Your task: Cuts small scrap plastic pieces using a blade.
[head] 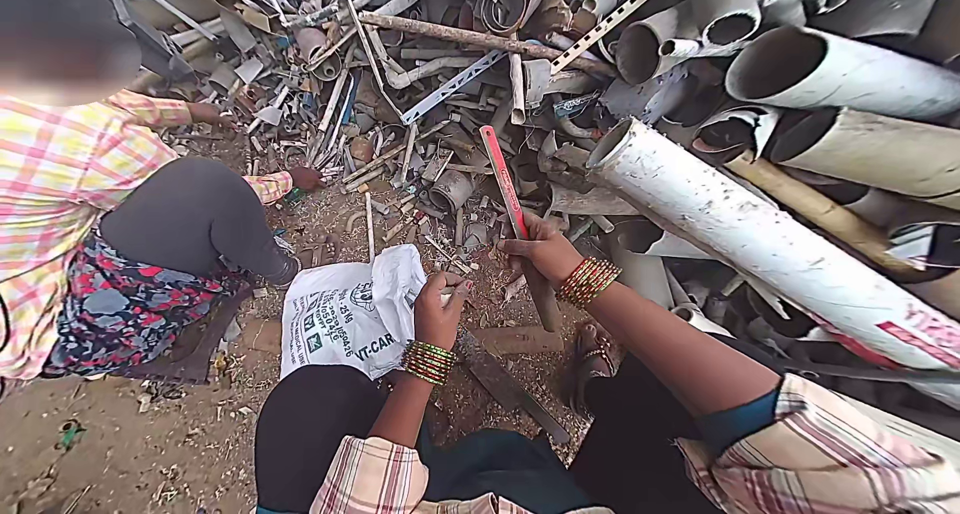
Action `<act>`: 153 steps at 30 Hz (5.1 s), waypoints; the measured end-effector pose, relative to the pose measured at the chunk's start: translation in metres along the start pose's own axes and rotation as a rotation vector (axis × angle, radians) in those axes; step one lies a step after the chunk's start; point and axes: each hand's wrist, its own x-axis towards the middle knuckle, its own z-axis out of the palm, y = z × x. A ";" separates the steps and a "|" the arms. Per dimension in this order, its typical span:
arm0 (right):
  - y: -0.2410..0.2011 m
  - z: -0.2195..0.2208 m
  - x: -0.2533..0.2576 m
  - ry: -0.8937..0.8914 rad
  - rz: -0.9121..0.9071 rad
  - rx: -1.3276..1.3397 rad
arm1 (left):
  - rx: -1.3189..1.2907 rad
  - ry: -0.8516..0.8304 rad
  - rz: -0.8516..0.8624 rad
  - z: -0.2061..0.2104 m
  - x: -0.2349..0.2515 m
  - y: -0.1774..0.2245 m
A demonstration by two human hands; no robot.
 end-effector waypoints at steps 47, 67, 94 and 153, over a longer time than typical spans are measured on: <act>0.027 0.036 -0.019 -0.083 -0.012 -0.326 | -0.564 -0.059 -0.286 -0.007 0.007 0.008; 0.030 0.034 -0.023 -0.052 -0.128 -0.535 | -0.682 -0.085 -0.305 -0.001 0.007 0.004; 0.007 0.024 -0.021 -0.127 -0.016 -0.422 | 0.037 0.188 0.419 0.008 0.009 -0.017; 0.026 0.018 -0.017 -0.181 -0.187 -0.482 | -0.060 -0.060 0.075 -0.004 0.006 0.000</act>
